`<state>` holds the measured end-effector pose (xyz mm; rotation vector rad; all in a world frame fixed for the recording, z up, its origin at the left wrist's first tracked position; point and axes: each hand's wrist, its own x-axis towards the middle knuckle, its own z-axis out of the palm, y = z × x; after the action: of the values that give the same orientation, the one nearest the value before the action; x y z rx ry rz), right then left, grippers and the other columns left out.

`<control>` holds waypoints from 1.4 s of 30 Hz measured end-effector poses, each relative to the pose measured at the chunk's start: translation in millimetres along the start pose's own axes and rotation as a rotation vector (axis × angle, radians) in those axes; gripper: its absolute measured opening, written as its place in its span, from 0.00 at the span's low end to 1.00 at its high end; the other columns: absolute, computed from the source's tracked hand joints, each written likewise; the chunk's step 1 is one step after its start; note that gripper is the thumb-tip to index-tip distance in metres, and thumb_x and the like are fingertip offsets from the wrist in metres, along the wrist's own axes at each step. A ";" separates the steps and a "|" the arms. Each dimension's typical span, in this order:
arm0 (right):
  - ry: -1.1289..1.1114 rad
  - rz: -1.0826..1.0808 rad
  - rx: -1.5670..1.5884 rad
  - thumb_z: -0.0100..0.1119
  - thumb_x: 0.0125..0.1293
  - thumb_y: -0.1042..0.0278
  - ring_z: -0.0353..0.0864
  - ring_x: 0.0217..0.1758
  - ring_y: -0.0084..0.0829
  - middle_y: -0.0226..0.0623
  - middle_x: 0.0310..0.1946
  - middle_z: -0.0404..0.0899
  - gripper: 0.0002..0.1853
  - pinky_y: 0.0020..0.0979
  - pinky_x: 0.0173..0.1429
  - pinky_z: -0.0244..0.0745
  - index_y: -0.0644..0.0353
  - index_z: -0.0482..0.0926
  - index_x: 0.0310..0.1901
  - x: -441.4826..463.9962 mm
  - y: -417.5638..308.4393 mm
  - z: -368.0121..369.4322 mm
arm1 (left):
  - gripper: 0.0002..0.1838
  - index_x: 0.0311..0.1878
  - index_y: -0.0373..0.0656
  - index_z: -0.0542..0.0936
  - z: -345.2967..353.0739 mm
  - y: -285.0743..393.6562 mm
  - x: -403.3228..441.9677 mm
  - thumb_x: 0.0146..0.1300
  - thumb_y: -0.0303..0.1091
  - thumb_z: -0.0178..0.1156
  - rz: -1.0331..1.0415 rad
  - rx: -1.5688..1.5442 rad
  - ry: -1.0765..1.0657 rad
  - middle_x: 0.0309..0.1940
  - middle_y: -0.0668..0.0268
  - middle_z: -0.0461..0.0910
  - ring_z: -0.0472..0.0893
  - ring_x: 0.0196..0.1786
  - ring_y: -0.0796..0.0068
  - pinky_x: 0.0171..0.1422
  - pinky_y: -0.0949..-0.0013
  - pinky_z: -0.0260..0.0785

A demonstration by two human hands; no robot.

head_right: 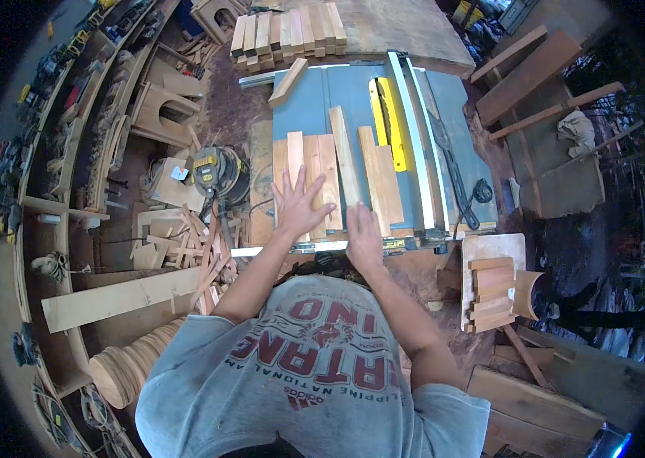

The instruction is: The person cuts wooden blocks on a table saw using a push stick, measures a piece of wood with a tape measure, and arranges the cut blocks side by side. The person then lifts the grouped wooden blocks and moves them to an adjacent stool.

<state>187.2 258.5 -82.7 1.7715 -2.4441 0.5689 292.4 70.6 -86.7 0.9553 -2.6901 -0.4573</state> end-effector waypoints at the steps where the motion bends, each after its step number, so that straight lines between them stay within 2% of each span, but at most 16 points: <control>1: 0.061 0.030 0.026 0.61 0.55 0.83 0.69 0.76 0.60 0.66 0.71 0.68 0.40 0.57 0.81 0.64 0.67 0.68 0.74 -2.2 4.7 -2.2 | 0.46 0.81 0.68 0.70 0.0 -0.7 -0.7 0.60 0.73 0.63 -0.004 0.001 -0.003 0.87 0.53 0.51 0.39 0.87 0.31 0.79 0.15 0.25; 4: 0.119 0.042 0.049 0.61 0.52 0.85 0.71 0.74 0.60 0.63 0.73 0.68 0.42 0.55 0.79 0.67 0.66 0.68 0.74 -6.6 10.6 -2.9 | 0.46 0.80 0.67 0.71 -3.6 0.6 -1.4 0.61 0.73 0.63 0.000 -0.009 -0.002 0.87 0.53 0.51 0.39 0.87 0.31 0.79 0.15 0.24; 6: 0.071 -0.103 0.160 0.62 0.53 0.82 0.71 0.75 0.58 0.58 0.74 0.68 0.40 0.54 0.79 0.67 0.66 0.70 0.73 -9.2 9.1 -4.8 | 0.46 0.81 0.68 0.68 -6.6 2.5 0.0 0.62 0.73 0.63 -0.024 0.006 -0.051 0.87 0.54 0.50 0.37 0.88 0.34 0.82 0.19 0.24; 9: 0.022 -0.118 0.163 0.63 0.54 0.79 0.71 0.75 0.56 0.54 0.74 0.70 0.39 0.55 0.81 0.64 0.65 0.71 0.73 -8.3 3.0 -14.4 | 0.45 0.81 0.68 0.69 -8.5 3.3 0.1 0.62 0.73 0.62 -0.025 0.016 -0.056 0.87 0.54 0.50 0.38 0.88 0.34 0.82 0.20 0.24; 12: 0.001 -0.009 0.196 0.63 0.55 0.78 0.72 0.76 0.53 0.51 0.72 0.73 0.39 0.56 0.83 0.60 0.64 0.72 0.73 -2.3 -5.1 -42.0 | 0.46 0.80 0.67 0.70 -5.3 0.3 0.4 0.61 0.74 0.62 0.002 0.004 -0.027 0.87 0.53 0.52 0.39 0.87 0.31 0.79 0.15 0.24; 15: 0.055 -0.043 -0.007 0.63 0.54 0.78 0.71 0.76 0.51 0.50 0.71 0.75 0.38 0.57 0.84 0.57 0.64 0.73 0.72 -7.4 0.7 -17.4 | 0.46 0.80 0.66 0.71 -0.8 -0.9 -0.9 0.61 0.73 0.63 0.007 0.006 -0.008 0.86 0.53 0.53 0.40 0.87 0.31 0.80 0.16 0.24; 19: 0.007 -0.134 0.030 0.63 0.54 0.78 0.72 0.75 0.51 0.49 0.68 0.77 0.36 0.56 0.82 0.59 0.65 0.74 0.70 -0.5 -0.2 -13.6 | 0.46 0.80 0.66 0.71 -4.7 -0.7 -0.9 0.61 0.73 0.63 0.018 0.008 0.014 0.86 0.53 0.53 0.41 0.87 0.31 0.80 0.16 0.24; 21: -0.027 -0.033 0.275 0.65 0.57 0.75 0.70 0.75 0.52 0.50 0.68 0.76 0.33 0.57 0.80 0.61 0.65 0.75 0.68 5.9 14.3 -34.2 | 0.45 0.81 0.67 0.70 -10.2 1.7 -0.4 0.62 0.73 0.63 -0.001 0.019 -0.036 0.86 0.53 0.53 0.41 0.87 0.32 0.81 0.19 0.26; 22: -0.031 -0.038 0.271 0.65 0.57 0.75 0.70 0.75 0.52 0.50 0.68 0.76 0.33 0.57 0.80 0.61 0.65 0.75 0.68 9.2 21.7 -40.2 | 0.45 0.81 0.67 0.70 -9.3 1.9 -0.4 0.62 0.73 0.63 -0.006 0.014 -0.032 0.86 0.53 0.53 0.41 0.87 0.32 0.81 0.19 0.26; 24: 0.085 0.214 0.072 0.67 0.60 0.69 0.68 0.76 0.53 0.50 0.69 0.73 0.33 0.58 0.78 0.61 0.65 0.74 0.69 14.0 36.3 -49.3 | 0.45 0.80 0.67 0.70 -7.9 1.1 -2.9 0.62 0.72 0.63 -0.003 0.014 -0.019 0.86 0.53 0.54 0.41 0.87 0.32 0.81 0.19 0.26; 25: 0.067 0.242 0.128 0.69 0.62 0.60 0.63 0.80 0.56 0.51 0.73 0.70 0.38 0.62 0.80 0.57 0.62 0.71 0.74 12.4 47.4 -44.2 | 0.45 0.80 0.67 0.70 -7.9 0.6 -3.4 0.62 0.72 0.63 -0.006 0.014 -0.017 0.86 0.53 0.54 0.41 0.87 0.32 0.81 0.19 0.26; 31: -0.101 0.239 -0.062 0.63 0.66 0.51 0.49 0.87 0.60 0.49 0.82 0.59 0.44 0.74 0.83 0.39 0.59 0.61 0.81 0.6 42.0 -9.2 | 0.45 0.79 0.65 0.72 -5.4 -0.4 -5.4 0.61 0.73 0.63 -0.004 0.004 -0.009 0.86 0.53 0.53 0.41 0.87 0.33 0.81 0.17 0.26; 34: -0.081 0.210 -0.066 0.62 0.66 0.50 0.52 0.85 0.61 0.49 0.80 0.62 0.44 0.75 0.83 0.39 0.59 0.62 0.80 1.1 40.6 -15.1 | 0.45 0.79 0.65 0.72 -5.8 -0.7 -0.6 0.61 0.73 0.63 0.016 0.006 0.008 0.86 0.54 0.53 0.41 0.87 0.33 0.81 0.18 0.27; 38: -0.084 0.224 -0.130 0.64 0.65 0.57 0.58 0.83 0.58 0.46 0.69 0.75 0.36 0.73 0.82 0.43 0.60 0.72 0.74 -3.9 41.4 -25.3 | 0.44 0.79 0.65 0.72 -6.5 0.4 -3.0 0.61 0.72 0.63 0.002 0.001 -0.002 0.86 0.54 0.53 0.40 0.87 0.33 0.81 0.18 0.26; 40: 0.105 0.230 0.012 0.65 0.64 0.60 0.69 0.76 0.54 0.42 0.57 0.83 0.30 0.65 0.79 0.56 0.61 0.79 0.67 -10.6 50.0 -19.1 | 0.44 0.79 0.65 0.72 -6.2 0.6 -2.5 0.61 0.72 0.63 -0.002 -0.006 -0.001 0.86 0.54 0.53 0.40 0.87 0.33 0.81 0.19 0.26; 42: 0.168 0.290 0.069 0.66 0.64 0.61 0.73 0.70 0.53 0.43 0.54 0.84 0.27 0.58 0.74 0.63 0.62 0.81 0.65 -14.7 50.4 -14.1 | 0.44 0.79 0.65 0.72 -6.2 -0.3 -2.3 0.61 0.72 0.64 -0.007 -0.012 -0.008 0.86 0.54 0.53 0.40 0.87 0.33 0.82 0.19 0.26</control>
<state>143.1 289.9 -86.3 1.3335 -2.6039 0.7983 296.4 70.6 -81.4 0.9614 -2.6885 -0.4792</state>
